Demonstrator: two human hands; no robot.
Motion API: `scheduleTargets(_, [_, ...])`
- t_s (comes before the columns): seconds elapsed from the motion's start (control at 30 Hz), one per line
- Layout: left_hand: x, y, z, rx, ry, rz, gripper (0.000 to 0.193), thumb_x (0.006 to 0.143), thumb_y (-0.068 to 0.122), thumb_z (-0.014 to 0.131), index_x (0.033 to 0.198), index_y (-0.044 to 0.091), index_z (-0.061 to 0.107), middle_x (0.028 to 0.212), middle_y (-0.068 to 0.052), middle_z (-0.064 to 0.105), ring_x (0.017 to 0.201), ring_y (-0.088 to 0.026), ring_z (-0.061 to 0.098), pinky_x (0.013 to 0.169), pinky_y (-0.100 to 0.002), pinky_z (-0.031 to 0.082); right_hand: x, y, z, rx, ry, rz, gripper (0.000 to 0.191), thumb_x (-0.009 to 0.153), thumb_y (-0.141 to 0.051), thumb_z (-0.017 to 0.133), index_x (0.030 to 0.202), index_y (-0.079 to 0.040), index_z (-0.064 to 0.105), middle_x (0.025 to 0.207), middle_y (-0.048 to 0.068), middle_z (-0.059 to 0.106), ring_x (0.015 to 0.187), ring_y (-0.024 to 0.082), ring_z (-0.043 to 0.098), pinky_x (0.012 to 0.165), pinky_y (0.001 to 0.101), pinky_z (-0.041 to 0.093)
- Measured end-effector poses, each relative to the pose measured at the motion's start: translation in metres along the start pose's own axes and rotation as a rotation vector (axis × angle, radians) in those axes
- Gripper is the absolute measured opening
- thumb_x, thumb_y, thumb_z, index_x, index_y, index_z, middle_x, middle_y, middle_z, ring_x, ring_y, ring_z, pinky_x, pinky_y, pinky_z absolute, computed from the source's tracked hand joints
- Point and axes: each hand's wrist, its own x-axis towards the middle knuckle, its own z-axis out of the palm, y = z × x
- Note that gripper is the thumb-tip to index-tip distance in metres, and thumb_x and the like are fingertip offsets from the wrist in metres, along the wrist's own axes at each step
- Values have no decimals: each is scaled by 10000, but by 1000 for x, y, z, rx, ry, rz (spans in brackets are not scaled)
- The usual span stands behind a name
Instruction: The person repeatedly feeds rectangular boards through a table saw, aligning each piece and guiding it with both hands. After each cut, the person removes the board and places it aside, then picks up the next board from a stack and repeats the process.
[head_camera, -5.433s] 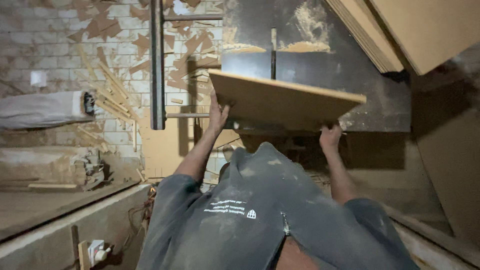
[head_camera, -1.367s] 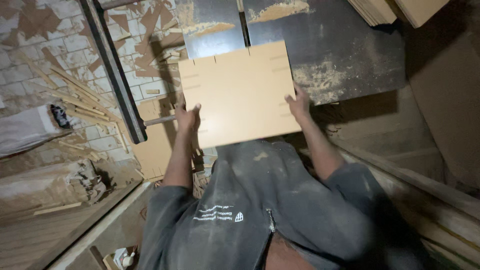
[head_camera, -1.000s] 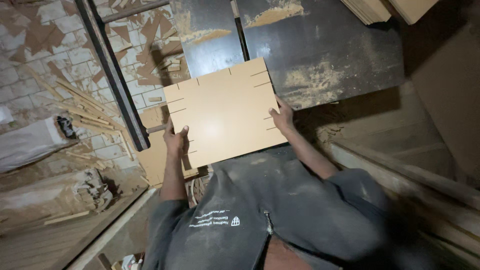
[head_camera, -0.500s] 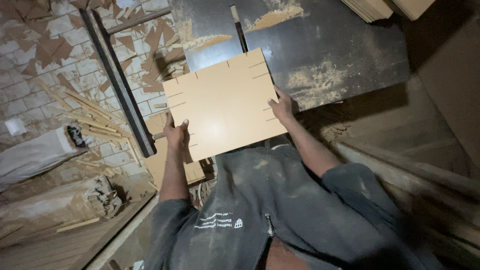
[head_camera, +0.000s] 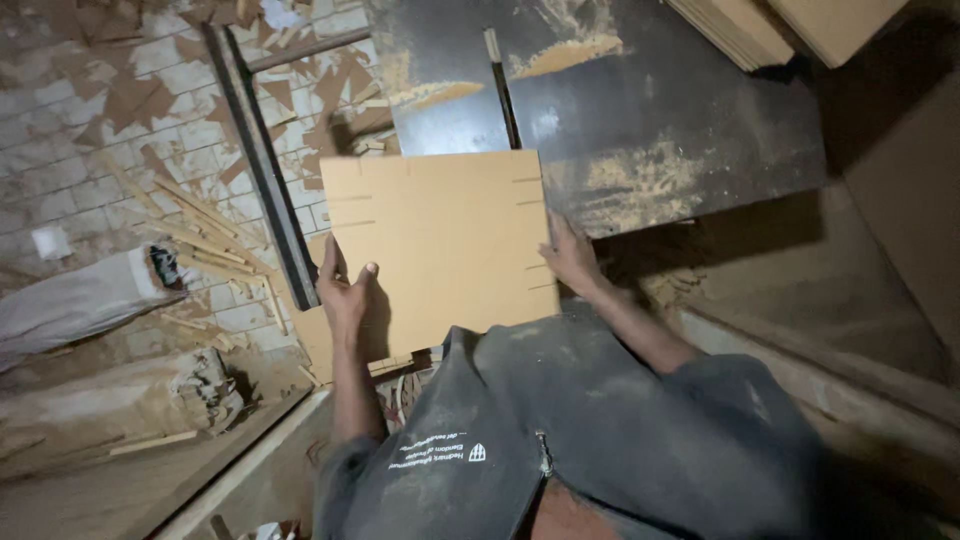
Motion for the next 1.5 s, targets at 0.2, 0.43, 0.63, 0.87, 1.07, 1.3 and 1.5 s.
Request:
scheduleTargets(0.2, [-12, 136, 18, 1042, -169, 231, 818, 845, -55, 696, 1579, 227, 471, 1086, -143, 674, 898, -316, 681, 797, -438, 577, 22, -150, -43, -212, 316, -886, 1019, 715, -261, 843, 1558, -23, 323, 1326, 236, 579, 1223, 377, 565, 1029, 523, 469])
scheduleTargets(0.43, [-35, 177, 111, 1412, -194, 1177, 474, 982, 142, 670, 1445, 161, 570, 1166, -42, 669, 1106, -181, 687, 1103, -417, 473, 29, -113, -83, -262, 40, -676, 153, 968, -308, 694, 881, -184, 681, 689, -1, 614, 590, 156, 602, 597, 351, 506])
scheduleTargets(0.63, [-22, 109, 105, 664, 470, 955, 1015, 816, 458, 867, 1587, 157, 281, 1387, -157, 446, 1343, -276, 429, 1234, -456, 328, 17, 41, -144, -247, 254, -488, 329, 978, -409, 698, 960, -80, 700, 833, 81, 642, 806, 213, 619, 687, 411, 522])
scheduleTargets(0.87, [38, -13, 140, 235, -81, 274, 1131, 700, 325, 982, 1563, 17, 319, 1564, -247, 415, 1474, -384, 378, 1227, -480, 302, 2, 156, -167, -72, 298, 18, 327, 962, -299, 743, 1132, -20, 734, 1094, 164, 740, 972, 265, 705, 837, 396, 545])
scheduleTargets(1.07, [29, -35, 194, 37, -158, 197, 704, 906, 136, 684, 1542, 12, 410, 1453, -219, 613, 1413, -312, 567, 1166, -376, 450, 1, 153, -149, -110, 359, 72, 419, 1011, -131, 735, 1363, 30, 574, 1309, 277, 603, 1168, 410, 565, 965, 482, 465])
scheduleTargets(1.3, [29, -26, 194, 128, -104, 170, 556, 930, 118, 689, 1434, 28, 471, 1269, -216, 686, 1208, -324, 655, 1023, -388, 504, 0, 154, -133, 53, 410, -158, 424, 1008, -72, 685, 1384, 25, 516, 1368, 244, 609, 1268, 403, 580, 1052, 470, 481])
scheduleTargets(1.5, [34, -34, 197, 99, -82, 150, 491, 967, 105, 655, 1420, 53, 473, 1222, -195, 692, 1167, -310, 678, 1008, -391, 526, 3, 152, -138, 39, 379, -6, 436, 982, -103, 727, 1351, 16, 526, 1304, 178, 631, 1187, 293, 603, 1004, 406, 501])
